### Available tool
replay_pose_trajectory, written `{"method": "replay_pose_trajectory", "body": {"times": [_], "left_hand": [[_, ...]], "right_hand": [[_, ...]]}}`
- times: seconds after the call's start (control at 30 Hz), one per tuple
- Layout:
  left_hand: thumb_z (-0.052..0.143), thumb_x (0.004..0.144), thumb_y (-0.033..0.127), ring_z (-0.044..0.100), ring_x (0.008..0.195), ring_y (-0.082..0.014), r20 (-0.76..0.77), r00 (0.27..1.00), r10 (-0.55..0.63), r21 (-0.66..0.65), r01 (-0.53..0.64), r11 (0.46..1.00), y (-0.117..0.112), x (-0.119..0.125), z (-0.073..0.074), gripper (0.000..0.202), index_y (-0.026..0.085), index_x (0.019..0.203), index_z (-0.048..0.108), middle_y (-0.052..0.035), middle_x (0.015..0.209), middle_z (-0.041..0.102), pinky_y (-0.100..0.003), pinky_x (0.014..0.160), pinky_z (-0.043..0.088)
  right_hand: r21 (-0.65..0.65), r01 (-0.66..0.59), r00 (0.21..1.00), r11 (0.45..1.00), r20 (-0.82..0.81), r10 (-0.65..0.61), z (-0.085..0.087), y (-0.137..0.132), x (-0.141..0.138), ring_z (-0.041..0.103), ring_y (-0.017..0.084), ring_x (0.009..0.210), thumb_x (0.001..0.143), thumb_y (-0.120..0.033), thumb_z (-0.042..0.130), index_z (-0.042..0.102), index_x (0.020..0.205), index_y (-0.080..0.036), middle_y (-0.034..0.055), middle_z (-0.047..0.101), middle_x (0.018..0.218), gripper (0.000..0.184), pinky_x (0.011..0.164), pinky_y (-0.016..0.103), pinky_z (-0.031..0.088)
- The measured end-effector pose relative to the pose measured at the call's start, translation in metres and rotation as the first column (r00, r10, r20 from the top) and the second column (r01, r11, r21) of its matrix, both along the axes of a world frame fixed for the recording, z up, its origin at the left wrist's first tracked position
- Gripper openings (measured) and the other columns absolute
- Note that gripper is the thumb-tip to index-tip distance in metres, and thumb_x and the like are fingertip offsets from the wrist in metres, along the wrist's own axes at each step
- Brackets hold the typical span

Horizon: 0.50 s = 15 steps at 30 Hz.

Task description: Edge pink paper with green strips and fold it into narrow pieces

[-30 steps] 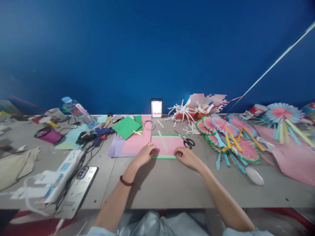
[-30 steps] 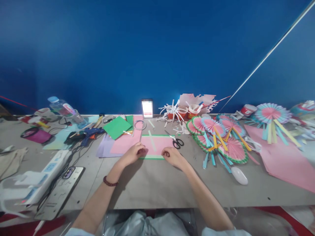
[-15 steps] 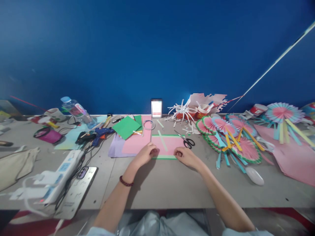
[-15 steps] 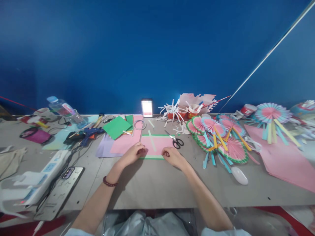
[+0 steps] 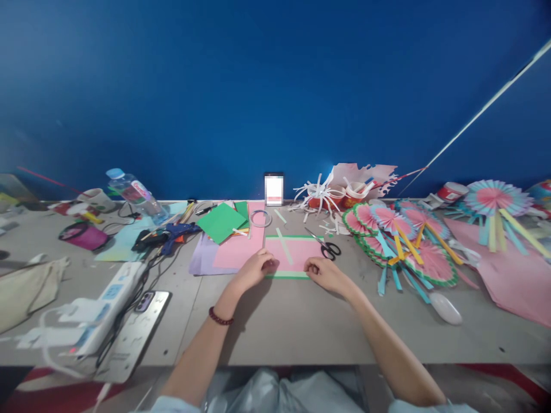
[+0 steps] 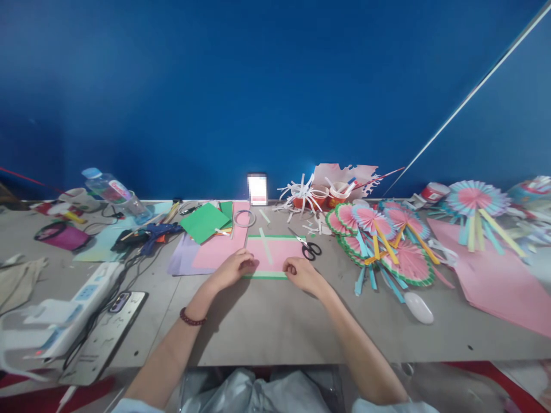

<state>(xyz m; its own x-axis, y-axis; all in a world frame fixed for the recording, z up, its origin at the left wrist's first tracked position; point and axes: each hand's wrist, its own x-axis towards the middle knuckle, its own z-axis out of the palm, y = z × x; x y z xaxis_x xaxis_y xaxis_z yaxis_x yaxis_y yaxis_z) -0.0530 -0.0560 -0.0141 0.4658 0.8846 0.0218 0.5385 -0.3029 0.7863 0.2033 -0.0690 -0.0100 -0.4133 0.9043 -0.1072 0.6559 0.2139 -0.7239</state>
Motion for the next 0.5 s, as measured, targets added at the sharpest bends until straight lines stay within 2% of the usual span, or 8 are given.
{"method": "replay_pose_trajectory", "body": {"times": [0.5], "left_hand": [[0.056,0.078,0.014,0.056,0.08,-0.015,-0.004,1.0,-0.013,0.005,0.013,1.0,-0.0002,-0.0002,0.0001,0.012,0.017,0.087,0.064,-0.0038,0.091,0.055,-0.028,0.078,0.046]], "right_hand": [[-0.004,-0.008,1.0,1.0,0.01,0.008,0.0034,-0.0004,-0.0003,0.05,0.011,0.059,0.068,-0.005,0.048,0.063,0.077,-0.016,-0.002,0.055,0.062,0.021,0.058,0.021,0.038]]}}
